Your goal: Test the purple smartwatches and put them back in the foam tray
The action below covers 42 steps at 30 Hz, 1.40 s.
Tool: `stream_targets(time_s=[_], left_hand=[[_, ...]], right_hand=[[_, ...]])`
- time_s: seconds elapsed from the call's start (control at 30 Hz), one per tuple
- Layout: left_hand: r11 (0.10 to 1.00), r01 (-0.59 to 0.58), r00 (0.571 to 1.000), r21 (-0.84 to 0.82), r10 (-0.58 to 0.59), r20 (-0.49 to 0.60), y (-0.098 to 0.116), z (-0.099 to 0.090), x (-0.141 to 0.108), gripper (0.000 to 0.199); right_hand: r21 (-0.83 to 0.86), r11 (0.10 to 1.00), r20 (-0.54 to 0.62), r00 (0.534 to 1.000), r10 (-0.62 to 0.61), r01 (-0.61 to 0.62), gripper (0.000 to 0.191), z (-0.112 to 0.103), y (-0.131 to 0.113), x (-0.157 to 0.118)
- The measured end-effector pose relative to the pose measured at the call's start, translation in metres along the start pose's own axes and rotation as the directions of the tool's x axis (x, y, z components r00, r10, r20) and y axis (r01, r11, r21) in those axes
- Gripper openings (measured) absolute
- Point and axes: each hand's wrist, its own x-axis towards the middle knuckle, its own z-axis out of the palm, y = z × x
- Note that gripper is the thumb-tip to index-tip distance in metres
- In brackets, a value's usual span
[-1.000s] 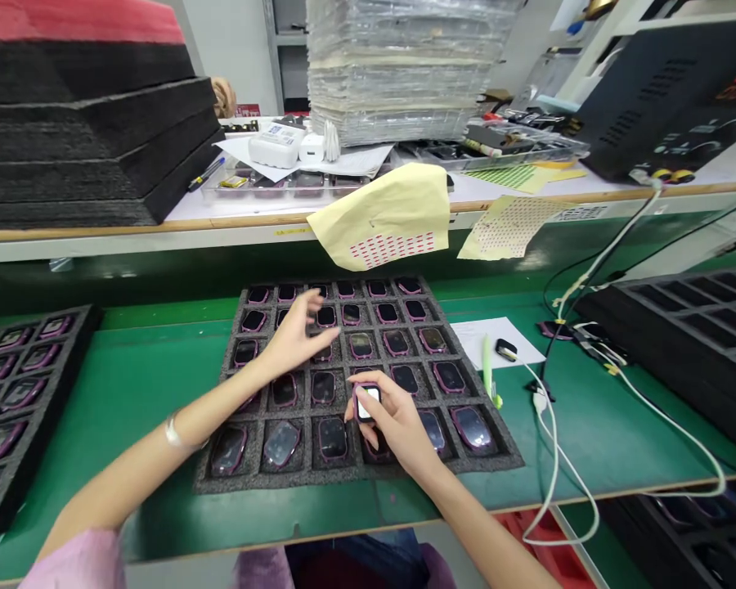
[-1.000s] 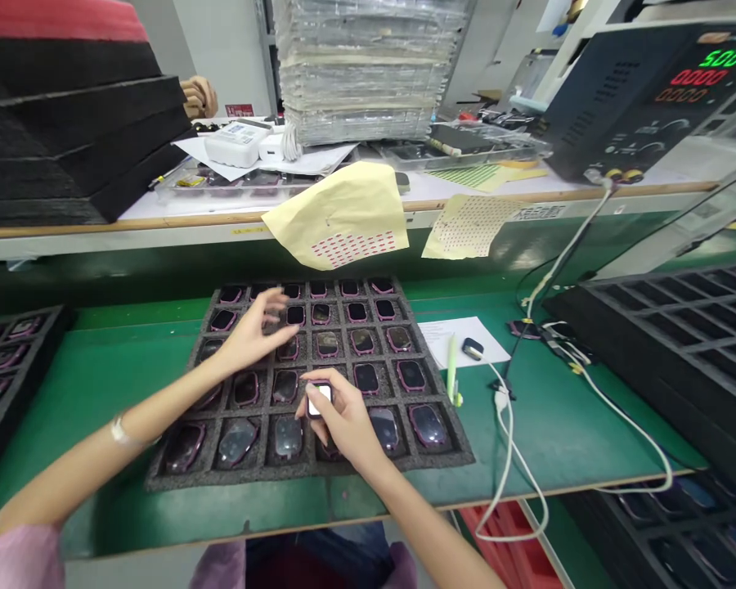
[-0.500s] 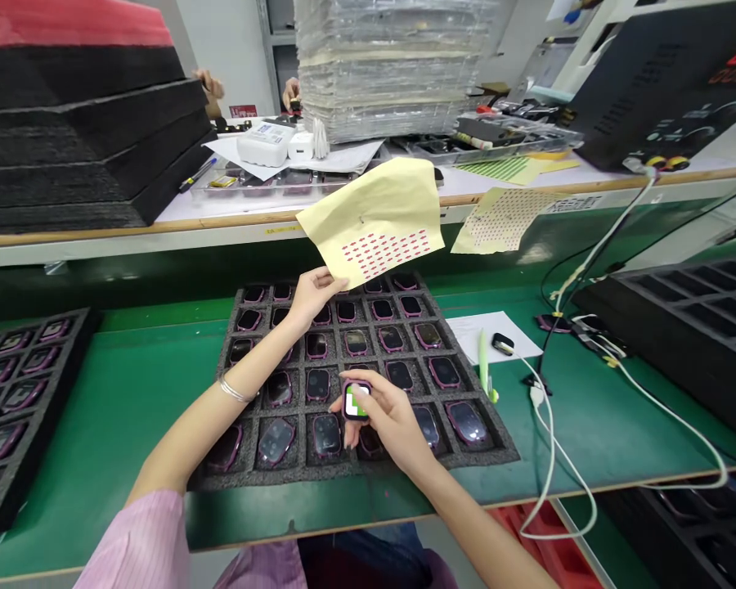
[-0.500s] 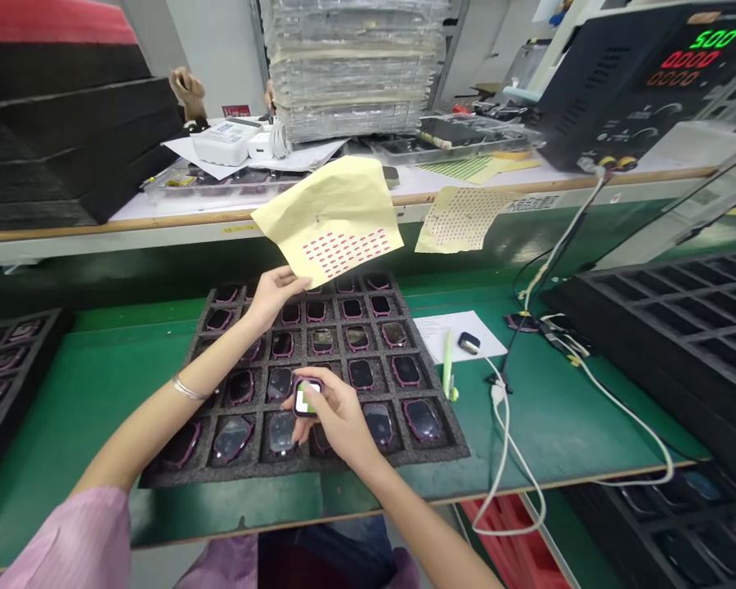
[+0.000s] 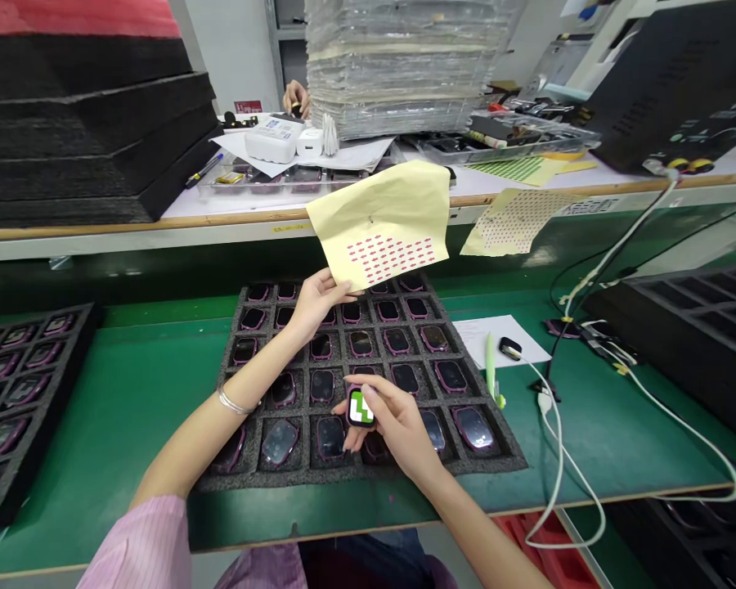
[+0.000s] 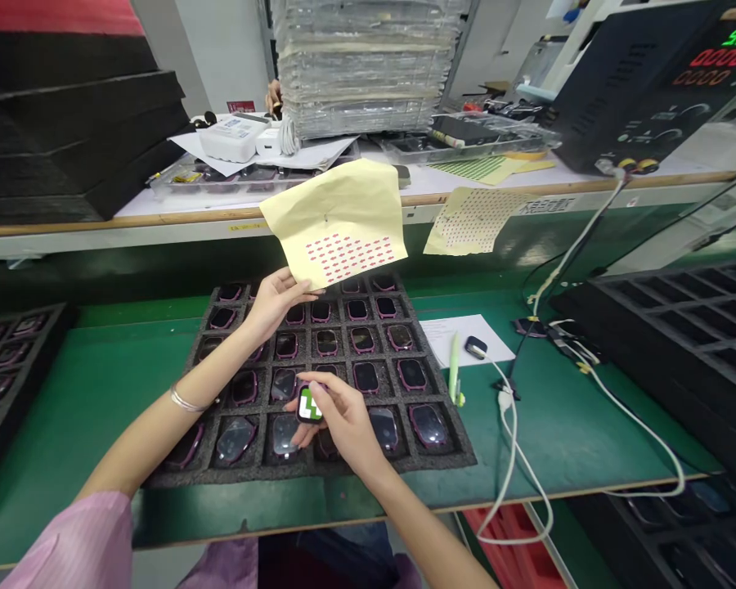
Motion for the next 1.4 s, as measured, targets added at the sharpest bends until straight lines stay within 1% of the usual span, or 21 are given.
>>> stream_targets(time_s=[0.13, 0.2, 0.23, 0.27, 0.33, 0.37, 0.4, 0.43, 0.47, 0.53, 0.57, 0.63, 0.7, 0.77, 0.83, 0.9, 0.97, 1.07, 1.17, 1.27, 1.4], left_hand=[[0.999, 0.029, 0.999, -0.039, -0.027, 0.038, 0.003, 0.000, -0.003, 0.047], [0.998, 0.046, 0.998, -0.051, -0.043, 0.049, 0.004, 0.000, -0.004, 0.047], [0.997, 0.057, 0.997, -0.057, -0.054, 0.054, 0.004, 0.000, -0.003, 0.046], [0.996, 0.069, 0.996, -0.064, -0.065, 0.060, 0.004, 0.001, -0.003, 0.045], [0.993, 0.094, 0.994, -0.075, -0.088, 0.071, 0.003, 0.002, -0.001, 0.040], [0.991, 0.104, 0.992, -0.079, -0.098, 0.076, 0.002, 0.003, 0.000, 0.039], [0.990, 0.112, 0.991, -0.082, -0.105, 0.080, 0.002, 0.003, 0.001, 0.038], [0.990, 0.116, 0.991, -0.083, -0.109, 0.083, 0.002, 0.004, 0.001, 0.038], [0.990, 0.116, 0.991, -0.085, -0.109, 0.083, 0.001, 0.005, 0.001, 0.038], [0.991, 0.105, 0.992, -0.087, -0.098, 0.077, 0.001, 0.006, 0.001, 0.038], [0.992, 0.095, 0.994, -0.088, -0.089, 0.069, 0.001, 0.006, 0.001, 0.038], [0.993, 0.075, 0.996, -0.090, -0.070, 0.049, 0.000, 0.006, 0.001, 0.036], [0.993, 0.061, 0.998, -0.097, -0.058, 0.038, -0.002, 0.007, 0.002, 0.034], [0.993, 0.054, 0.998, -0.108, -0.050, 0.038, -0.003, 0.008, 0.002, 0.035], [0.992, 0.044, 0.998, -0.119, -0.039, 0.041, -0.003, 0.009, 0.003, 0.035], [0.992, 0.028, 0.999, -0.124, -0.023, 0.044, -0.003, 0.010, 0.003, 0.036], [0.992, 0.010, 0.999, -0.123, -0.004, 0.047, -0.002, 0.010, 0.003, 0.037], [0.994, -0.020, 0.999, -0.108, 0.025, 0.045, -0.002, 0.008, 0.004, 0.040], [0.995, -0.056, 0.998, -0.083, 0.059, 0.032, -0.001, 0.008, 0.006, 0.039], [0.994, -0.095, 0.995, -0.059, 0.097, 0.025, -0.001, 0.009, 0.006, 0.041], [0.990, -0.141, 0.989, -0.009, 0.142, 0.047, 0.000, 0.013, 0.004, 0.044]], right_hand=[[-0.090, 0.996, 0.015, 1.000, 0.021, -0.020, 0.056, 0.000, 0.003, 0.000], [-0.284, 0.959, 0.014, 1.000, 0.014, -0.010, 0.054, -0.001, 0.003, 0.000], [-0.439, 0.898, 0.012, 1.000, -0.020, 0.024, 0.052, -0.002, 0.002, 0.000], [-0.608, 0.791, 0.025, 0.997, -0.074, 0.074, 0.050, -0.003, 0.001, 0.000], [-0.871, 0.460, 0.102, 0.979, -0.176, 0.174, 0.049, -0.004, -0.003, 0.000], [-0.931, 0.298, 0.154, 0.967, -0.202, 0.210, 0.049, -0.006, -0.005, -0.001], [-0.954, 0.177, 0.204, 0.958, -0.203, 0.241, 0.049, -0.007, -0.008, -0.001], [-0.958, 0.102, 0.247, 0.951, -0.185, 0.268, 0.052, -0.010, -0.012, -0.001], [-0.953, 0.069, 0.281, 0.946, -0.162, 0.295, 0.056, -0.012, -0.016, 0.000], [-0.936, 0.072, 0.330, 0.930, -0.162, 0.344, 0.059, -0.018, -0.029, 0.003], [-0.929, 0.081, 0.341, 0.919, -0.199, 0.362, 0.054, -0.021, -0.038, 0.006], [-0.918, 0.087, 0.339, 0.878, -0.338, 0.387, 0.035, -0.026, -0.058, 0.017], [-0.909, 0.070, 0.324, 0.802, -0.502, 0.412, 0.022, -0.029, -0.078, 0.036], [-0.897, 0.029, 0.323, 0.700, -0.637, 0.440, 0.018, -0.032, -0.095, 0.062], [-0.881, -0.032, 0.352, 0.608, -0.712, 0.472, 0.016, -0.034, -0.104, 0.089], [-0.866, -0.082, 0.392, 0.570, -0.722, 0.493, 0.016, -0.037, -0.106, 0.115], [-0.859, -0.102, 0.415, 0.563, -0.715, 0.502, 0.014, -0.040, -0.104, 0.134], [-0.852, -0.091, 0.414, 0.558, -0.719, 0.515, 0.011, -0.043, -0.101, 0.149], [-0.847, -0.058, 0.404, 0.568, -0.717, 0.529, 0.009, -0.045, -0.103, 0.152], [-0.844, -0.009, 0.386, 0.596, -0.704, 0.536, 0.008, -0.045, -0.110, 0.153], [-0.840, 0.063, 0.349, 0.625, -0.698, 0.539, 0.012, -0.040, -0.117, 0.157]])
